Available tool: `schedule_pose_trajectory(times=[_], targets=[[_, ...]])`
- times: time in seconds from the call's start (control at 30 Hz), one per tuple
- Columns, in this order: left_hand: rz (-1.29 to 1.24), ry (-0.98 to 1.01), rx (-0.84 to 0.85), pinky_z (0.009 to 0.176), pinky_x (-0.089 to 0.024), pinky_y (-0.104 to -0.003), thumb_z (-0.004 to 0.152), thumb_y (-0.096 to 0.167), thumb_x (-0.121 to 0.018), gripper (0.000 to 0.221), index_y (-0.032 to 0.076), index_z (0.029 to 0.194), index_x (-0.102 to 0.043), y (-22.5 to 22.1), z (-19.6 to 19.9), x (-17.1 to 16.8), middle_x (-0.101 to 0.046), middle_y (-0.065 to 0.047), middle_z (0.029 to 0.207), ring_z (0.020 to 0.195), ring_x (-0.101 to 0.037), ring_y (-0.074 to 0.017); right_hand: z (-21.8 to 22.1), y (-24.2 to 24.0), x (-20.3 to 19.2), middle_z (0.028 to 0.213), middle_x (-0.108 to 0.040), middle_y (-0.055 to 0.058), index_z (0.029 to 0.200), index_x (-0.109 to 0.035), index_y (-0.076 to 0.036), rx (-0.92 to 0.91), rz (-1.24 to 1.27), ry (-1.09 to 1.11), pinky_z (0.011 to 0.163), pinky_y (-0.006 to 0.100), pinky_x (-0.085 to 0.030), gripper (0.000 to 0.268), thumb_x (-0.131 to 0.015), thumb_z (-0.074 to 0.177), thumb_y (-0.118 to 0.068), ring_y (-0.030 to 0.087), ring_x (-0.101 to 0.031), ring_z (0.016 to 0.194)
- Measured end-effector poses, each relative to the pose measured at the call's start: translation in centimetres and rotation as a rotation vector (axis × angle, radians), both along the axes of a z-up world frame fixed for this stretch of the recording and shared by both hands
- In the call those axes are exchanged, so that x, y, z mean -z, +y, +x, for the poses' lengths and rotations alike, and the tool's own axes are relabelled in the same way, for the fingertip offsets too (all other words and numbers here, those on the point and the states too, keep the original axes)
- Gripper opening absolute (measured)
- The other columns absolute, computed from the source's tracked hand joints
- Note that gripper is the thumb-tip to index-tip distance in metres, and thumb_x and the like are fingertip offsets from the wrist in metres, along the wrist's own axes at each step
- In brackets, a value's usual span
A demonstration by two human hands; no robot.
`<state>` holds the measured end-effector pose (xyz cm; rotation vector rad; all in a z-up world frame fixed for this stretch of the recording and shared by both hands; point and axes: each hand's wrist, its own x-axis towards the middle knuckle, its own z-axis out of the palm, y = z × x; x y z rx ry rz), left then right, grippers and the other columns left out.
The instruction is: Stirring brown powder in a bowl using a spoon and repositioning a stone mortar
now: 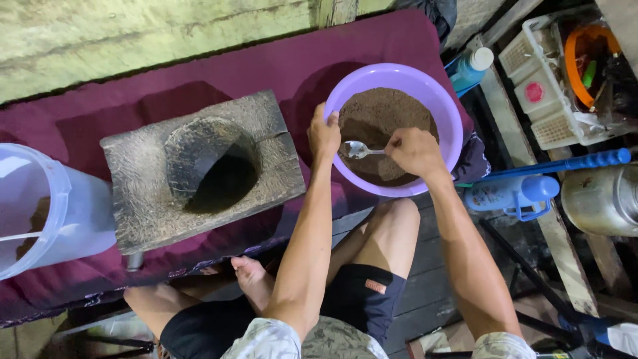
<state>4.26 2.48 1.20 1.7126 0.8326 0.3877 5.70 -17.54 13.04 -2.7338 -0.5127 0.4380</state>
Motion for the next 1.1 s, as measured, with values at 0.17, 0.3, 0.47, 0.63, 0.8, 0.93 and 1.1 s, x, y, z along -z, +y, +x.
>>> schedule_pose_trajectory(times=[0.17, 0.3, 0.47, 0.63, 0.8, 0.93, 1.1], targets=[[-0.05, -0.016, -0.024, 0.102, -0.05, -0.053, 0.098, 0.03, -0.059, 0.034, 0.023, 0.131, -0.064, -0.7, -1.0, -0.6, -0.071, -0.016, 0.124, 0.119, -0.065, -0.042, 0.8, 1.4, 0.6, 0.094, -0.077, 0.02, 0.101, -0.081, -0.007, -0.035, 0.047, 0.011, 0.085, 0.056, -0.058, 0.021, -0.066, 0.092, -0.019, 0.044, -0.072, 0.098], [-0.092, -0.014, -0.077, 0.102, -0.051, -0.052, 0.096, 0.035, -0.06, 0.032, 0.025, 0.126, -0.067, -1.3, -2.3, -0.9, -0.072, -0.014, 0.12, 0.116, -0.066, -0.0412, 2.4, 1.8, 2.1, 0.097, -0.076, 0.021, 0.101, -0.08, -0.007, -0.015, 0.074, 0.031, 0.08, 0.055, -0.06, 0.021, -0.066, 0.092, -0.02, 0.044, -0.072, 0.096], [-0.133, -0.039, -0.186, 0.097, -0.053, -0.049, 0.098, 0.033, -0.061, 0.028, 0.026, 0.124, -0.069, -2.6, -3.8, -1.0, -0.073, -0.012, 0.114, 0.11, -0.07, -0.0377, 3.5, 2.3, 2.7, 0.096, -0.076, 0.021, 0.103, -0.08, -0.005, 0.009, 0.095, 0.029, 0.079, 0.055, -0.06, 0.022, -0.065, 0.095, -0.019, 0.043, -0.072, 0.096], [-0.15, -0.052, -0.265, 0.097, -0.051, -0.049, 0.097, 0.034, -0.063, 0.03, 0.023, 0.124, -0.069, -3.8, -5.8, -2.4, -0.072, -0.012, 0.115, 0.111, -0.069, -0.0382, 5.1, 2.5, 4.0, 0.094, -0.075, 0.021, 0.1, -0.08, -0.005, 0.021, 0.116, 0.021, 0.076, 0.054, -0.06, 0.02, -0.066, 0.095, -0.02, 0.043, -0.073, 0.095], [-0.221, -0.119, -0.373, 0.097, -0.051, -0.045, 0.096, 0.029, -0.067, 0.026, 0.02, 0.12, -0.071, -5.2, -7.2, -3.2, -0.071, -0.012, 0.114, 0.109, -0.069, -0.0351, 6.6, 2.0, 5.4, 0.091, -0.076, 0.02, 0.103, -0.08, -0.013, 0.071, 0.048, -0.118, 0.078, 0.055, -0.059, 0.022, -0.066, 0.093, -0.026, 0.045, -0.073, 0.093], [-0.267, -0.092, -0.438, 0.096, -0.051, -0.045, 0.093, 0.032, -0.07, 0.031, 0.021, 0.121, -0.07, -6.3, -7.5, -1.8, -0.071, -0.013, 0.114, 0.11, -0.068, -0.0348, 5.3, 0.4, 3.7, 0.096, -0.076, 0.024, 0.109, -0.078, -0.011, 0.087, 0.005, -0.162, 0.084, 0.058, -0.058, 0.026, -0.065, 0.095, -0.029, 0.047, -0.072, 0.098], [-0.331, -0.12, -0.455, 0.106, -0.047, -0.042, 0.092, 0.027, -0.068, 0.037, 0.018, 0.128, -0.064, -5.8, -7.1, -1.1, -0.069, -0.016, 0.123, 0.122, -0.064, -0.0326, 0.1, -0.9, -0.4, 0.11, -0.076, 0.019, 0.121, -0.066, -0.014, 0.041, 0.096, -0.214, 0.09, 0.06, -0.054, 0.02, -0.054, 0.105, -0.019, 0.048, -0.07, 0.101]])
